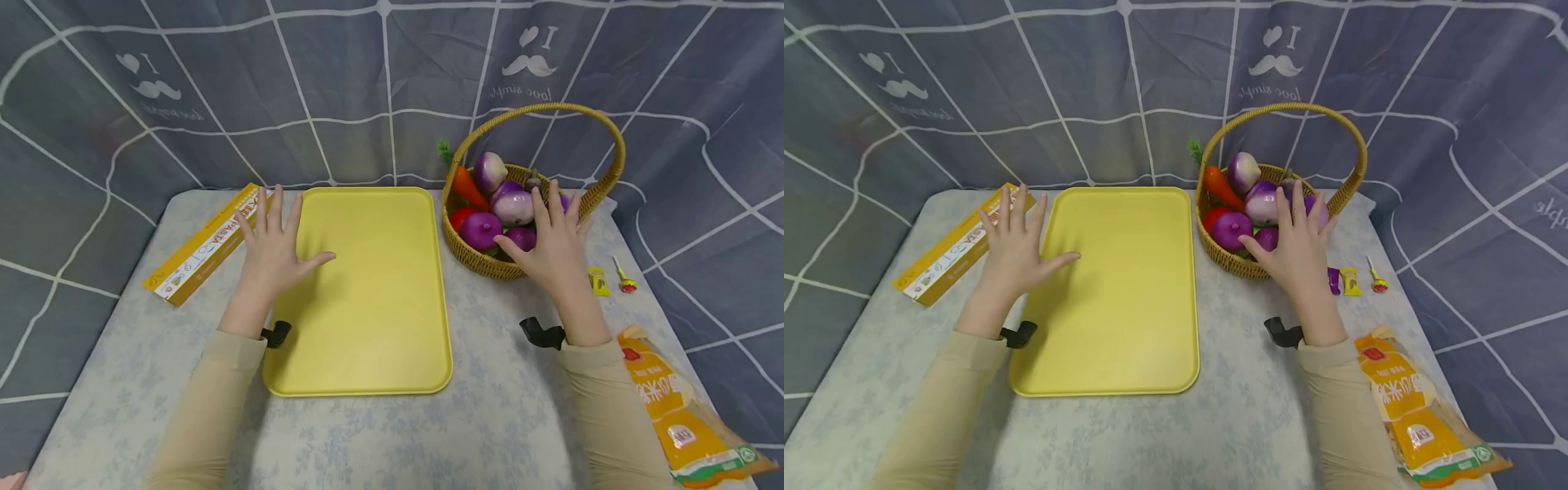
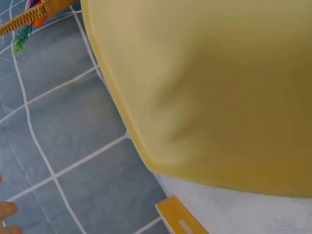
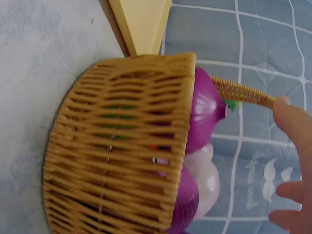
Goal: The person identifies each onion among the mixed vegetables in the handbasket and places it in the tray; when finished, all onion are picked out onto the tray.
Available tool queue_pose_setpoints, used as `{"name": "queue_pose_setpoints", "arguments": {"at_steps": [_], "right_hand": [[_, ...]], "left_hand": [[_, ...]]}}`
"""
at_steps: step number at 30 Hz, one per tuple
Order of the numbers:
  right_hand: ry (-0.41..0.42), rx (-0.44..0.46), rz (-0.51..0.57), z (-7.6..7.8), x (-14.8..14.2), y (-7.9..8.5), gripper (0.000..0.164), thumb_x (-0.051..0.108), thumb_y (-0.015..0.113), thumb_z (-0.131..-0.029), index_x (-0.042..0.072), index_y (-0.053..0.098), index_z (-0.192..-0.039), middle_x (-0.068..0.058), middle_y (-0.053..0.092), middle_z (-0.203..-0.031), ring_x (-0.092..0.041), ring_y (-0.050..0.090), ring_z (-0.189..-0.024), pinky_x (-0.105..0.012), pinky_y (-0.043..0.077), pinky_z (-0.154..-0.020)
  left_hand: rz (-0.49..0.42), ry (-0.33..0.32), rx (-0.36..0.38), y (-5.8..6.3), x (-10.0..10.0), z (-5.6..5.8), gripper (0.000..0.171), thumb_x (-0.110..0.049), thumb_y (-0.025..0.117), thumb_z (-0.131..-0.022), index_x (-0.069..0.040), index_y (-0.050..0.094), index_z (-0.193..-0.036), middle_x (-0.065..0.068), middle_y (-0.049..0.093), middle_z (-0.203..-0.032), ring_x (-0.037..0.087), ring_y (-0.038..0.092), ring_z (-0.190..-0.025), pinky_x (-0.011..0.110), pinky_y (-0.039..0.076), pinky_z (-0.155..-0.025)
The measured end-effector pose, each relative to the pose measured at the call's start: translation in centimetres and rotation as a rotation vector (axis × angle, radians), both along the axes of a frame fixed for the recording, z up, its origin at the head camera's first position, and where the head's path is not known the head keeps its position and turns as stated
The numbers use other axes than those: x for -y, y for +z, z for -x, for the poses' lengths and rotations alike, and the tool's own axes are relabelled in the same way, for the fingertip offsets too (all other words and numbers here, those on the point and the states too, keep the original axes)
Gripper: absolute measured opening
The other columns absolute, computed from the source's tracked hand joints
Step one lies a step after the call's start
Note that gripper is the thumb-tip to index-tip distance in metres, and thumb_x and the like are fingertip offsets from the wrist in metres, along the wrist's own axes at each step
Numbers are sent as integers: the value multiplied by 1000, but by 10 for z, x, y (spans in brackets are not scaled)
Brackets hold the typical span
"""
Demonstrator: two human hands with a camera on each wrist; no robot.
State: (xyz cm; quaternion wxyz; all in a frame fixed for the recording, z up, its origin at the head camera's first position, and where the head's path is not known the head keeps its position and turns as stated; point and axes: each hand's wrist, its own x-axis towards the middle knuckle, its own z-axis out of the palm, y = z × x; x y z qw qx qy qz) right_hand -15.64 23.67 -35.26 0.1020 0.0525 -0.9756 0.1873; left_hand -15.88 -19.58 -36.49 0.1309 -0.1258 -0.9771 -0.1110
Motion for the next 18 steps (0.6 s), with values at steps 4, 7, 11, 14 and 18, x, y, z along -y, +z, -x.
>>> {"name": "queue_pose_setpoints", "arguments": {"at_steps": [4,7,11,14,18], "right_hand": [[-34,0,35,0,-7,1,98,54,66,-87,10,16,-159,-12,-2,-166,-46,-14,-149,-77,-5,-108],[-53,6,59,-1,-11,1,97,54,66,-87,8,18,-159,-13,0,-166,-48,-7,-149,-77,-3,-109],[-93,-5,79,-2,-17,-2,95,52,65,-89,7,18,-158,-16,4,-166,-49,2,-149,-74,0,-111],[-133,-42,101,-1,-22,-6,91,47,67,-90,5,22,-157,-19,11,-164,-48,12,-148,-71,7,-114],[-198,-95,156,0,-27,-10,85,38,69,-90,2,27,-155,-20,22,-161,-45,22,-147,-61,17,-118]], "left_hand": [[-18,-5,-12,-2,6,-1,112,-55,75,-80,-11,11,-160,21,-1,-164,40,-10,-151,74,-4,-111],[-25,-1,-13,-5,12,-3,109,-52,76,-80,-10,14,-160,22,1,-164,41,-9,-152,74,-2,-112],[-38,7,3,-9,20,-6,106,-50,75,-82,-9,15,-159,21,1,-164,43,-6,-151,74,0,-111],[-60,14,24,-14,25,-8,104,-49,75,-83,-7,17,-159,21,1,-164,43,-5,-151,74,1,-111],[-99,16,39,-19,30,-11,101,-46,75,-84,-6,19,-158,23,4,-163,45,0,-150,73,6,-112]]}}
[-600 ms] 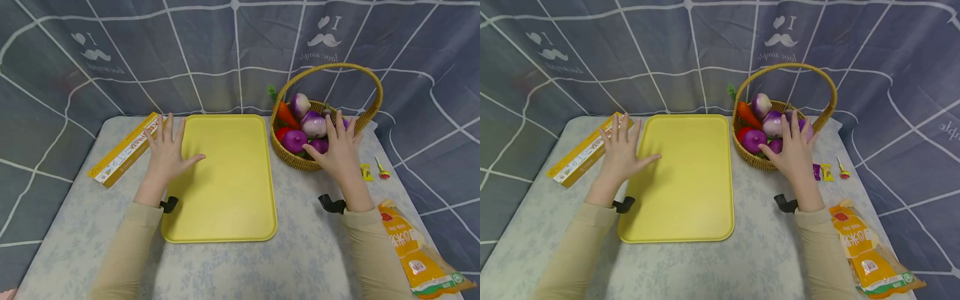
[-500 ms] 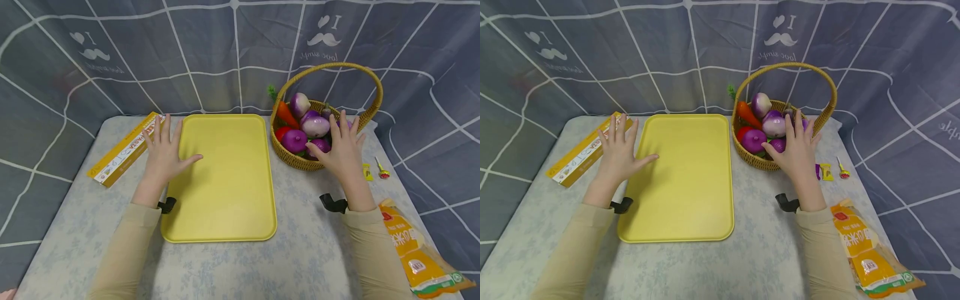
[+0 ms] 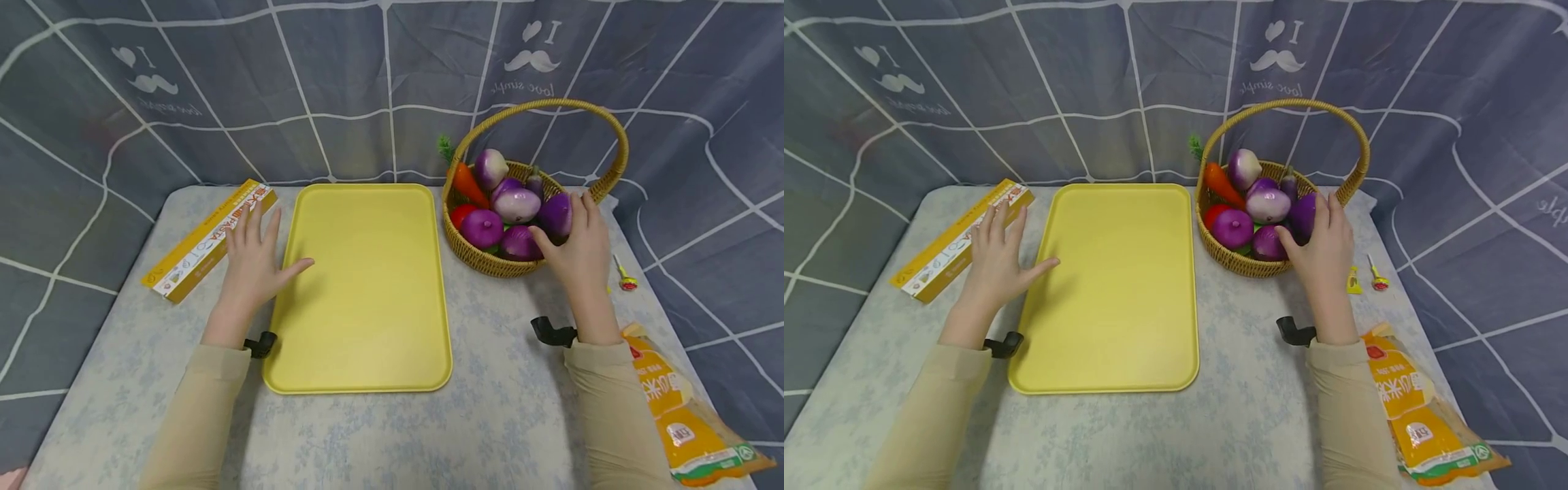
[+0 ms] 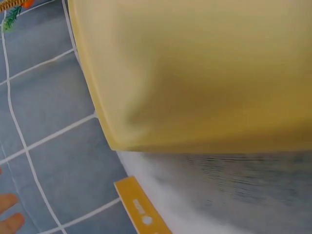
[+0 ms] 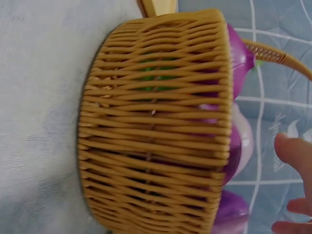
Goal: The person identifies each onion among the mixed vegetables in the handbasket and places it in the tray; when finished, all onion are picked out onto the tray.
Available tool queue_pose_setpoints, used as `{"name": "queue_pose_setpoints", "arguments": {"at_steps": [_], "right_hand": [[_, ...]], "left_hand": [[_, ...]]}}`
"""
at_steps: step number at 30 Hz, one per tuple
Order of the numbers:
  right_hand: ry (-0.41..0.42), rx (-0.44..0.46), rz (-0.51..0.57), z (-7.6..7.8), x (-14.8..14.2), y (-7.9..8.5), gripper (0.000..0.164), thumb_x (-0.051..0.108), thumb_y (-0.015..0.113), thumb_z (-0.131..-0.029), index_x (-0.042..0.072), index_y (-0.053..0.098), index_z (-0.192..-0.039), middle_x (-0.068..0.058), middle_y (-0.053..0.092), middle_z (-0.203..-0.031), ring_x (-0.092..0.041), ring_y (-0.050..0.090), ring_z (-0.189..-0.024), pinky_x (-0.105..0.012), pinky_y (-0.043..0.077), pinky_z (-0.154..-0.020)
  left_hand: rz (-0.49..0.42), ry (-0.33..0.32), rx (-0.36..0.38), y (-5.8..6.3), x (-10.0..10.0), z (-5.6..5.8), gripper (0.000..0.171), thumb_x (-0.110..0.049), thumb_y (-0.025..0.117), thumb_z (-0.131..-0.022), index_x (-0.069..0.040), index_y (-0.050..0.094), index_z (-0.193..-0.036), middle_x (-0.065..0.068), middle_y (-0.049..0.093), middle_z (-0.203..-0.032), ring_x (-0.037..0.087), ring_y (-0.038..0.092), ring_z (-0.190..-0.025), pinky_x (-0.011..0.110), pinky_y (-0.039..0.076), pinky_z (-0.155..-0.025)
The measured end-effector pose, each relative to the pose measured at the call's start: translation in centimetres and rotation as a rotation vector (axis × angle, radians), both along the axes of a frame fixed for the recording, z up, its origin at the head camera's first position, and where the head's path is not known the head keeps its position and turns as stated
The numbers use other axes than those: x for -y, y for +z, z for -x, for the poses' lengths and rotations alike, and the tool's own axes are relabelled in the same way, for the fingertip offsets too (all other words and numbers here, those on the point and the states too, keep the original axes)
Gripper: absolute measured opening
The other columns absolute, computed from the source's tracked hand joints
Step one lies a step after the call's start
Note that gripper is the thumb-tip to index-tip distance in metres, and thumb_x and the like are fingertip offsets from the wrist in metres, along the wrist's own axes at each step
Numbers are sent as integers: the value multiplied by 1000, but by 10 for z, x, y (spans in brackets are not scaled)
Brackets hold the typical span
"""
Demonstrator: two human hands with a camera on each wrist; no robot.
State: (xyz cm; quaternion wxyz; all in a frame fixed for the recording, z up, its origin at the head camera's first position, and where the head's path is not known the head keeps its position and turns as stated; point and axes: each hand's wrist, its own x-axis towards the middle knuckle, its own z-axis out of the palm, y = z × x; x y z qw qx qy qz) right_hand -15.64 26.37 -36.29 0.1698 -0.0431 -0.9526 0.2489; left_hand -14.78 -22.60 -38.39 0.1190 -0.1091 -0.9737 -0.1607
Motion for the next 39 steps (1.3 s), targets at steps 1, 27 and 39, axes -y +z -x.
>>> {"name": "queue_pose_setpoints", "arguments": {"at_steps": [1,27,39], "right_hand": [[-18,-9,14,0,-1,-1,84,37,69,-90,1,28,-154,-20,24,-160,-43,23,-146,-59,18,-119],[-318,-78,168,32,-2,-35,68,41,70,-90,7,45,-143,-23,45,-134,-39,47,-127,-54,38,-108],[-390,-181,226,38,8,-41,60,36,70,-88,4,48,-134,-21,45,-132,-40,51,-122,-48,42,-107]], "left_hand": [[-7,-3,-3,-2,1,-1,101,-45,75,-84,-6,19,-158,23,5,-163,45,2,-150,72,8,-112],[-298,-23,683,-26,45,-5,76,-31,63,-97,1,25,-154,30,44,-140,44,50,-120,54,47,-95],[-371,-21,682,-39,42,-6,68,-12,62,-96,-5,27,-154,18,54,-114,25,54,-91,33,46,-74]]}}
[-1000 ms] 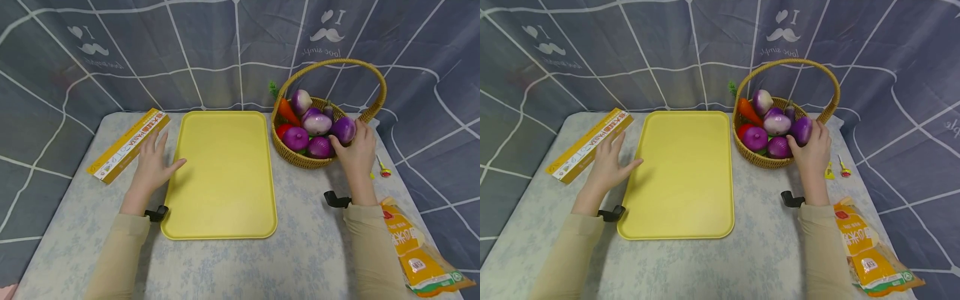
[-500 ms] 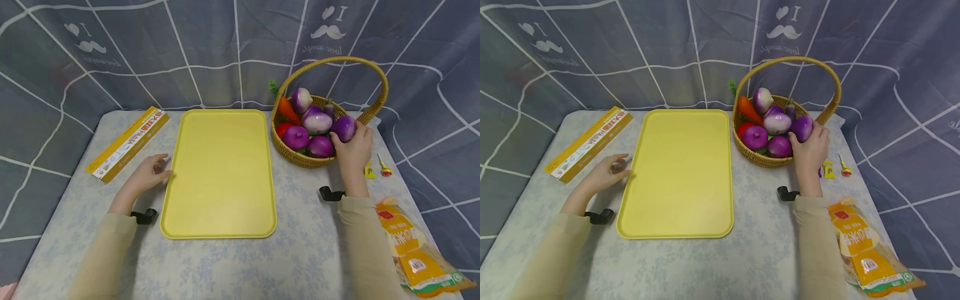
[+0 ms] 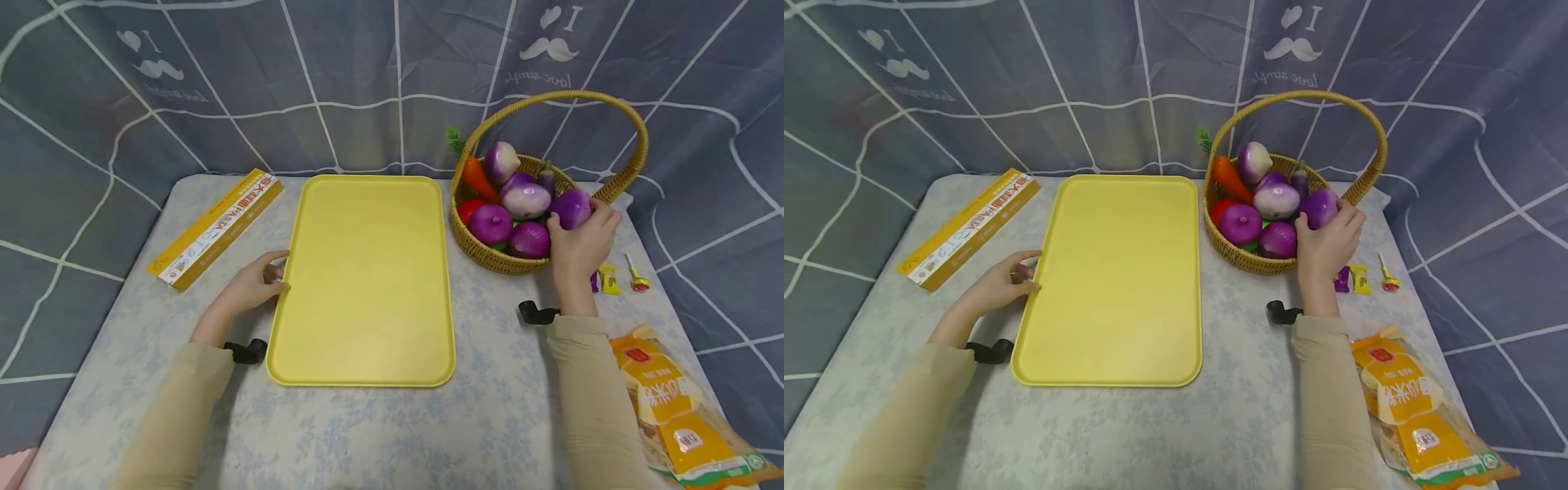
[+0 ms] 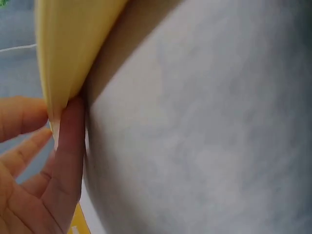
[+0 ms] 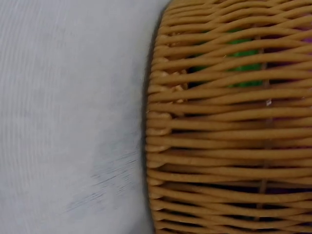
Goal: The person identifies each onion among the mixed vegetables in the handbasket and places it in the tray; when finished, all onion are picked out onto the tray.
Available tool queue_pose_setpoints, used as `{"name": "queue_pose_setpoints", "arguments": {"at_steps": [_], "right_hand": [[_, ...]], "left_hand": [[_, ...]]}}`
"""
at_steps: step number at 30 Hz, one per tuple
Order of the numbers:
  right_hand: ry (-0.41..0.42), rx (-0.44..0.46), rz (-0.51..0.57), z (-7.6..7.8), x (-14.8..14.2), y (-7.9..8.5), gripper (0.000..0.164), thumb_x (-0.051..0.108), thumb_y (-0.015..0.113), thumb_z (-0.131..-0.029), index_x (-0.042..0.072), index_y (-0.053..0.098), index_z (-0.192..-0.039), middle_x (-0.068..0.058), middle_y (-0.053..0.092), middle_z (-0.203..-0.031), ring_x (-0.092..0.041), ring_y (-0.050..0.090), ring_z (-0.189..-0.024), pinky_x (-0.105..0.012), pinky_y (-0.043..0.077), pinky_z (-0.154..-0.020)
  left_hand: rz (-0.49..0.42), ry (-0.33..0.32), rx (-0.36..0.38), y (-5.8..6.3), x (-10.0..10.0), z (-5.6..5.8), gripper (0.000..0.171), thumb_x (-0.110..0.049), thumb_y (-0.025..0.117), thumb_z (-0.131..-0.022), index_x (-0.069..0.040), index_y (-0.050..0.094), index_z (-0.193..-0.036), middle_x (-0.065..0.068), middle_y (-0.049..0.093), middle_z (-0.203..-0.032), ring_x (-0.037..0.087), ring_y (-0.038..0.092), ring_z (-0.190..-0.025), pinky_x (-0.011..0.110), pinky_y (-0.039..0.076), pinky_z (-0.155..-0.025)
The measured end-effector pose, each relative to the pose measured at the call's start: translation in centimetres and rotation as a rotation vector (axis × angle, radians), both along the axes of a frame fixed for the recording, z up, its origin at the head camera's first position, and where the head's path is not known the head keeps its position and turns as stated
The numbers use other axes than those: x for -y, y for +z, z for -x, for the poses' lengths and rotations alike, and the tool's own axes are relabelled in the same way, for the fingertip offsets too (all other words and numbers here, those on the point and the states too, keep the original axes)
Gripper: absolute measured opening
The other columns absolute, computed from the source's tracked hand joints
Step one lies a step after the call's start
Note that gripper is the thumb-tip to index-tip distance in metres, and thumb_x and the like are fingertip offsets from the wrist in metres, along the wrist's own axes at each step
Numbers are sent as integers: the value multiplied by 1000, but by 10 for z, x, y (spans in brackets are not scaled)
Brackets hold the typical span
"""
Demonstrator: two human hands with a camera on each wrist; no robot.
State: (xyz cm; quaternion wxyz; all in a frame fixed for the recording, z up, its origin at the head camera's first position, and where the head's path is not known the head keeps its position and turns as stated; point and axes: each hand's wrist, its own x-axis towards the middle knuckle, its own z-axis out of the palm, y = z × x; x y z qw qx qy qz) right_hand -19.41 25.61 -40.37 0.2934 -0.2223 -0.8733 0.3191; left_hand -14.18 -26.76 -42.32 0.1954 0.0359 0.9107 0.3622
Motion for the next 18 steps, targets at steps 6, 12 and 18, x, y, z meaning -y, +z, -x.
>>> {"name": "queue_pose_setpoints", "arguments": {"at_steps": [6,12,18], "right_hand": [[40,-94,45,-10,10,18,61,38,71,-86,7,49,-134,-17,45,-132,-30,52,-123,-36,43,-107],[179,-192,94,-24,42,44,59,35,76,-83,7,53,-130,-12,50,-127,-14,52,-108,-17,44,-89],[410,-146,231,-27,95,49,62,30,80,-80,5,53,-129,-11,53,-124,-14,57,-102,-13,47,-76]], "left_hand": [[-36,25,17,-3,-5,-5,69,-11,60,-96,-4,25,-155,18,52,-111,26,54,-87,34,49,-72],[-83,35,36,-7,-7,-10,71,-11,60,-96,-5,23,-156,17,52,-110,24,55,-85,35,50,-72],[-114,42,28,-9,-11,-13,73,-7,61,-94,-2,21,-156,16,51,-106,22,55,-81,33,51,-69]]}}
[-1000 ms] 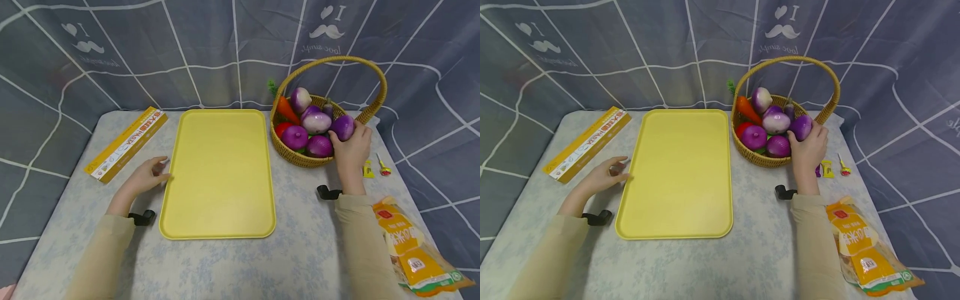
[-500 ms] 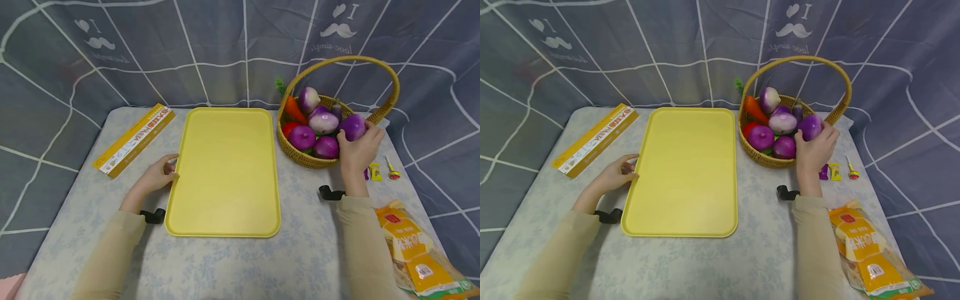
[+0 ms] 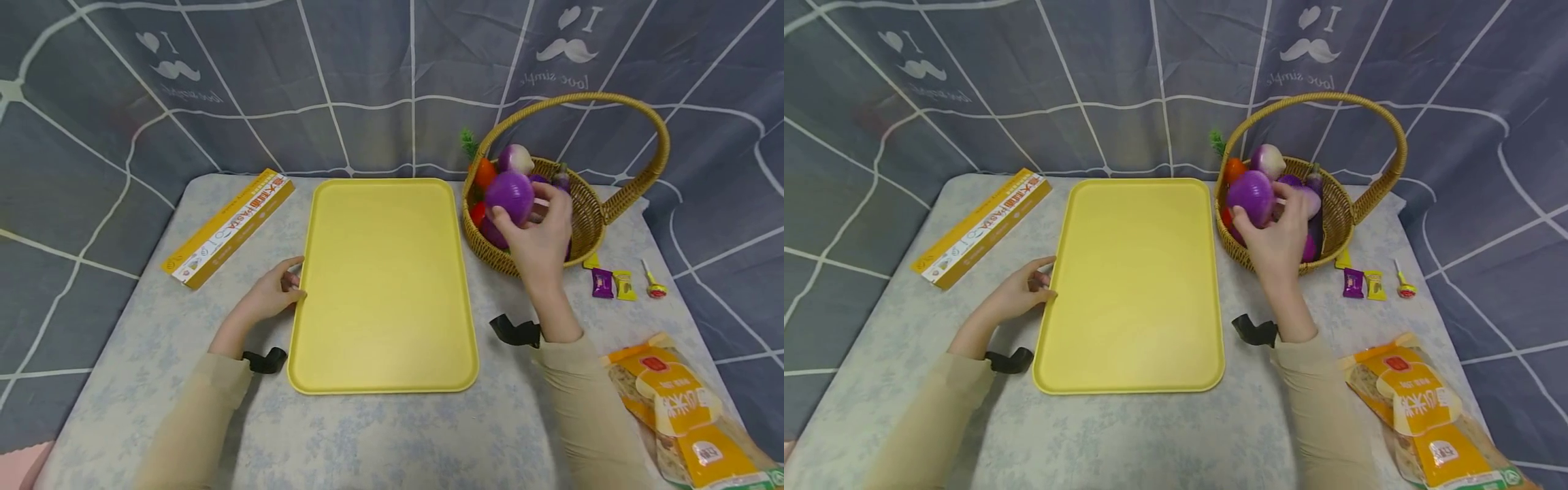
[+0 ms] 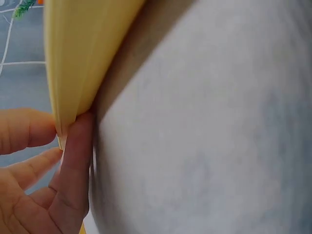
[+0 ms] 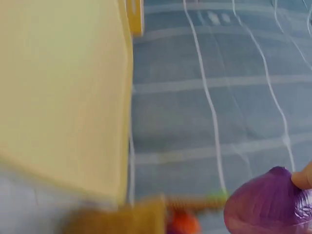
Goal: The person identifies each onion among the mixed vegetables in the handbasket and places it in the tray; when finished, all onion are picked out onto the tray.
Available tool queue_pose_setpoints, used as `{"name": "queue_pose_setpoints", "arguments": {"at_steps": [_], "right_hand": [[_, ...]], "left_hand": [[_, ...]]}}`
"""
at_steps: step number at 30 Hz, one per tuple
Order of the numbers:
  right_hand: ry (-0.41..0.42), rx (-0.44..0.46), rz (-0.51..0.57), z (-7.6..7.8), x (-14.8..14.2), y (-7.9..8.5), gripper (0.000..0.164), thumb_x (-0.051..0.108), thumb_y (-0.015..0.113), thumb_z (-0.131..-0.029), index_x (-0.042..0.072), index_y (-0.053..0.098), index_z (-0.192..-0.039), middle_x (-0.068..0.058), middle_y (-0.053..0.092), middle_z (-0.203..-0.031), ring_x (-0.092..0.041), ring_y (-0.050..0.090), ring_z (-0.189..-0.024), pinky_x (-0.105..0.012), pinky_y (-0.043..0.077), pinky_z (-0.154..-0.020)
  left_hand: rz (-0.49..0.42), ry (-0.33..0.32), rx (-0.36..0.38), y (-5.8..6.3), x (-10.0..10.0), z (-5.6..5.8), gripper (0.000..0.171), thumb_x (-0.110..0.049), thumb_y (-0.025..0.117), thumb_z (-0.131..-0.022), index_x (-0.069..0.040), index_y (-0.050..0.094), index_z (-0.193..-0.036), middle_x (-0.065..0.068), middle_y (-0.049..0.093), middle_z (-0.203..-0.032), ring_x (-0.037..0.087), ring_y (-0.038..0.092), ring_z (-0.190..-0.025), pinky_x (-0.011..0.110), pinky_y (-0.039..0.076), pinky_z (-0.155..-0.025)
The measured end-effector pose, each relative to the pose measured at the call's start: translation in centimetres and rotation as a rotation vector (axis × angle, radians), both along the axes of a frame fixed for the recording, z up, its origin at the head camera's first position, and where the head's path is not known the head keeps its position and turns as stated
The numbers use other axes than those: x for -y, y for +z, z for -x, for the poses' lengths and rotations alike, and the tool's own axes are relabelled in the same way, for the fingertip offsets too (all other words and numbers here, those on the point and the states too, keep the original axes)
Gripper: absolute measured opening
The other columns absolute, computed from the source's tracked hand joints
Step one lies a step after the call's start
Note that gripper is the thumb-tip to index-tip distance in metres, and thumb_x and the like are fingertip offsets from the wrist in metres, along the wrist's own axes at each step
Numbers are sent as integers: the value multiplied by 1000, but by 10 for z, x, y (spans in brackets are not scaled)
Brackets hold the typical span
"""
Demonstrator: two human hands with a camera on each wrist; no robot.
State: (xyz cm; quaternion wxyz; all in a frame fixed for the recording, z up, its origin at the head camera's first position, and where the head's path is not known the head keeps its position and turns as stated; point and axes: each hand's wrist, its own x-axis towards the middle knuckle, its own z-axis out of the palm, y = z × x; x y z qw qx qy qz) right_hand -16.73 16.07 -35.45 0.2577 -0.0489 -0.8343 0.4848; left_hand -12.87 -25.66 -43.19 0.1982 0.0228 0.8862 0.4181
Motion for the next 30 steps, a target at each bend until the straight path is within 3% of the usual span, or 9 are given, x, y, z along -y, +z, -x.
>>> {"name": "queue_pose_setpoints", "arguments": {"at_steps": [8,12,15,18,23,26,30], "right_hand": [[306,136,55,21,77,-17,60,24,82,-80,3,54,-129,-16,53,-125,-29,61,-105,-42,55,-85],[418,277,163,40,115,-35,60,26,80,-83,3,53,-132,-15,56,-127,-30,64,-106,-41,54,-90],[450,411,264,55,141,-52,60,28,78,-85,5,53,-134,-14,57,-126,-26,64,-102,-35,56,-87],[472,520,434,66,162,-68,58,24,76,-87,2,52,-135,-17,56,-126,-27,65,-102,-34,57,-86],[470,610,660,76,182,-83,56,18,73,-90,-3,50,-136,-23,58,-129,-34,67,-108,-35,58,-84],[458,638,638,79,191,-87,57,23,74,-89,-2,52,-136,-22,60,-129,-31,69,-106,-30,58,-81],[437,606,484,80,197,-85,56,28,73,-90,-2,56,-134,-20,63,-127,-28,70,-103,-25,58,-76]], "left_hand": [[-45,-9,23,3,-5,1,78,-6,60,-95,-4,15,-158,16,49,-104,22,54,-78,33,52,-68],[-28,-37,29,6,-5,-1,78,-6,57,-98,-7,9,-159,15,49,-101,21,50,-81,32,48,-69],[-21,-33,46,5,-5,-4,78,-8,57,-99,-9,8,-160,13,50,-98,20,48,-81,32,46,-70],[-27,-20,57,3,-4,-7,79,-11,59,-98,-11,9,-160,11,53,-95,19,50,-79,33,45,-72],[-52,-15,42,0,-5,-8,79,-11,61,-97,-8,12,-159,12,57,-94,19,53,-78,34,47,-73],[-66,22,56,-1,-5,-10,78,-9,61,-97,-9,14,-159,12,57,-96,20,54,-78,34,49,-73],[-65,69,57,0,-8,-9,75,-8,59,-97,-10,17,-159,12,56,-96,20,54,-78,34,50,-72]]}}
